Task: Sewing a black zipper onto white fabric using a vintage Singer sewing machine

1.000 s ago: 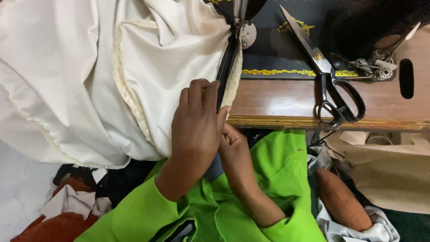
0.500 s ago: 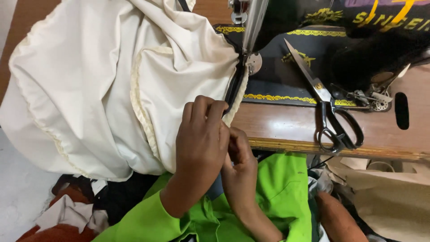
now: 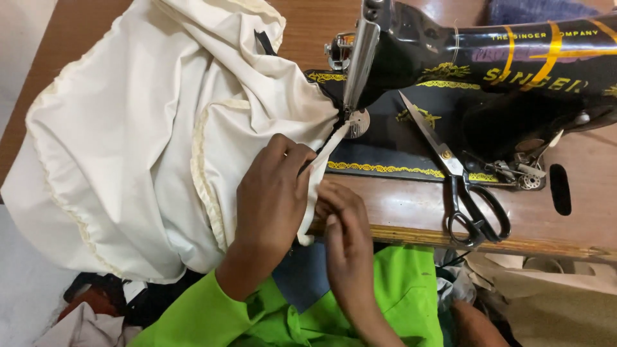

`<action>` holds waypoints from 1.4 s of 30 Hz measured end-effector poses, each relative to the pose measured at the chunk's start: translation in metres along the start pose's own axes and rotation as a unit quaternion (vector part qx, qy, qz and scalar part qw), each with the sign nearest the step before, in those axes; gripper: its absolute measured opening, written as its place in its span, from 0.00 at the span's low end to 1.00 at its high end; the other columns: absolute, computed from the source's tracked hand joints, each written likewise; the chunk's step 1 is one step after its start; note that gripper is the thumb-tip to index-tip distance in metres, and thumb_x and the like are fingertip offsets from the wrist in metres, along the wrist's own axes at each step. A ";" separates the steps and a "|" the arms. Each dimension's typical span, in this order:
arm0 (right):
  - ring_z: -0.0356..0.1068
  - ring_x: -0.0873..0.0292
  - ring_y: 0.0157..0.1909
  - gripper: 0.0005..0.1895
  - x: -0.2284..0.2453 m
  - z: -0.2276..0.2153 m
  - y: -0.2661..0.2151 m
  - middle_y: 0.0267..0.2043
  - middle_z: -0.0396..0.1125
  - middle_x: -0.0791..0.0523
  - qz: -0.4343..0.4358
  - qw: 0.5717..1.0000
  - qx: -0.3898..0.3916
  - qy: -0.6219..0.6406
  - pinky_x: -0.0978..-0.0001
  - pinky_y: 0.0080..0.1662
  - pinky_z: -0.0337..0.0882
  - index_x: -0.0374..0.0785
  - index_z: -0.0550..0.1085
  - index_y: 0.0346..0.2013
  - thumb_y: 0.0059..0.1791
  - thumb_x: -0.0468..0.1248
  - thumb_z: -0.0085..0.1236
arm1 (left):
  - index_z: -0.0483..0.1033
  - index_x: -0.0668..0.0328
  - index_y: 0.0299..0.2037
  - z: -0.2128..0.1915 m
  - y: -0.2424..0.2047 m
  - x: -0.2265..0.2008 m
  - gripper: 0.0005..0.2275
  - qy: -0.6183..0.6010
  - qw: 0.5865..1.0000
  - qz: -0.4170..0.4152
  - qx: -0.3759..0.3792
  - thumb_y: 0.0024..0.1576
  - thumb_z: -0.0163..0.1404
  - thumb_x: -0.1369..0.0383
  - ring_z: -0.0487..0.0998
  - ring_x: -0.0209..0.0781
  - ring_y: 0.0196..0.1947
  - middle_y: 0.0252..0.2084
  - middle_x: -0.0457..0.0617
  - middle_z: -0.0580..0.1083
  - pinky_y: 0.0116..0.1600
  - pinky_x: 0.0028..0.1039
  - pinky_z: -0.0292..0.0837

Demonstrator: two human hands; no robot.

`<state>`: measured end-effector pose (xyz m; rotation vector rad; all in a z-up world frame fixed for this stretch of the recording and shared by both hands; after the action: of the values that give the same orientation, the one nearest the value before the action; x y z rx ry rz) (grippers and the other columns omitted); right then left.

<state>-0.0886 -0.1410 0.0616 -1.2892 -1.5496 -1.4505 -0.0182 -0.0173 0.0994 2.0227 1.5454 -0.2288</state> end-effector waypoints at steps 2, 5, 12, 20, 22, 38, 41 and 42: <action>0.67 0.57 0.69 0.27 -0.022 0.014 0.014 0.70 0.68 0.52 0.210 0.963 -0.034 0.168 0.66 0.67 0.68 0.38 0.71 0.69 0.55 0.29 0.41 | 0.80 0.56 0.49 0.004 0.000 -0.018 0.08 -0.008 1.000 0.019 -0.008 0.60 0.56 0.73 0.76 0.57 0.41 0.45 0.52 0.71 0.41 0.47 0.71; 0.67 0.64 0.66 0.31 -0.040 0.026 -0.003 0.72 0.69 0.57 0.414 0.850 -0.050 0.321 0.72 0.62 0.69 0.39 0.70 0.72 0.52 0.32 0.45 | 0.82 0.64 0.49 0.033 -0.014 -0.037 0.08 -0.058 0.998 -0.001 -0.030 0.64 0.52 0.73 0.74 0.48 0.40 0.42 0.51 0.70 0.46 0.38 0.71; 0.69 0.64 0.50 0.16 -0.053 0.036 -0.025 0.47 0.74 0.54 0.433 0.828 0.109 0.339 0.70 0.51 0.71 0.34 0.78 0.54 0.54 0.38 0.57 | 0.81 0.66 0.59 0.045 -0.029 0.000 0.20 0.044 0.985 0.162 0.046 0.55 0.57 0.73 0.69 0.55 0.37 0.41 0.53 0.65 0.38 0.45 0.67; 0.65 0.41 0.74 0.14 -0.023 -0.038 0.058 0.70 0.64 0.45 -0.148 0.964 0.145 -0.164 0.50 0.73 0.66 0.32 0.74 0.60 0.59 0.30 0.51 | 0.76 0.63 0.48 0.023 -0.024 -0.033 0.09 0.070 0.986 0.149 0.022 0.62 0.48 0.70 0.68 0.55 0.37 0.41 0.54 0.67 0.39 0.46 0.65; 0.61 0.34 0.78 0.14 -0.026 -0.028 0.060 0.70 0.64 0.41 -0.232 0.936 0.191 -0.182 0.42 0.75 0.65 0.28 0.73 0.58 0.62 0.36 0.50 | 0.72 0.63 0.48 0.021 -0.025 -0.040 0.10 0.085 0.984 0.154 0.027 0.59 0.47 0.69 0.67 0.55 0.39 0.44 0.56 0.68 0.41 0.44 0.65; 0.76 0.45 0.66 0.06 -0.030 -0.032 0.049 0.56 0.73 0.49 -0.174 0.965 0.096 -0.172 0.58 0.63 0.75 0.30 0.78 0.46 0.59 0.24 0.54 | 0.79 0.49 0.50 0.090 0.107 0.052 0.10 -0.031 0.981 0.189 -0.033 0.60 0.56 0.74 0.76 0.52 0.60 0.57 0.46 0.74 0.63 0.59 0.59; 0.74 0.45 0.68 0.07 -0.028 -0.030 0.046 0.56 0.72 0.49 -0.147 0.972 0.096 -0.159 0.59 0.65 0.74 0.29 0.78 0.47 0.59 0.24 0.52 | 0.80 0.43 0.48 0.099 0.115 0.062 0.06 -0.061 0.983 0.170 -0.018 0.62 0.58 0.67 0.76 0.48 0.56 0.53 0.41 0.75 0.62 0.57 0.54; 0.74 0.44 0.69 0.08 -0.026 -0.030 0.046 0.57 0.72 0.48 -0.138 0.973 0.094 -0.157 0.58 0.66 0.73 0.28 0.78 0.48 0.59 0.24 0.51 | 0.83 0.42 0.44 0.094 0.117 0.061 0.05 -0.057 0.983 0.173 -0.022 0.61 0.62 0.65 0.77 0.48 0.50 0.47 0.40 0.75 0.56 0.49 0.61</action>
<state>-0.0426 -0.1799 0.0582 -1.2719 -2.0923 -1.2645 0.1283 -0.0366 0.0336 2.1616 1.0979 -0.1679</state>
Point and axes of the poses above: each hand's wrist, its own y-axis towards the middle knuckle, its own z-axis out of the palm, x = y × z, the point moved 6 cm from there along y, towards the middle knuckle
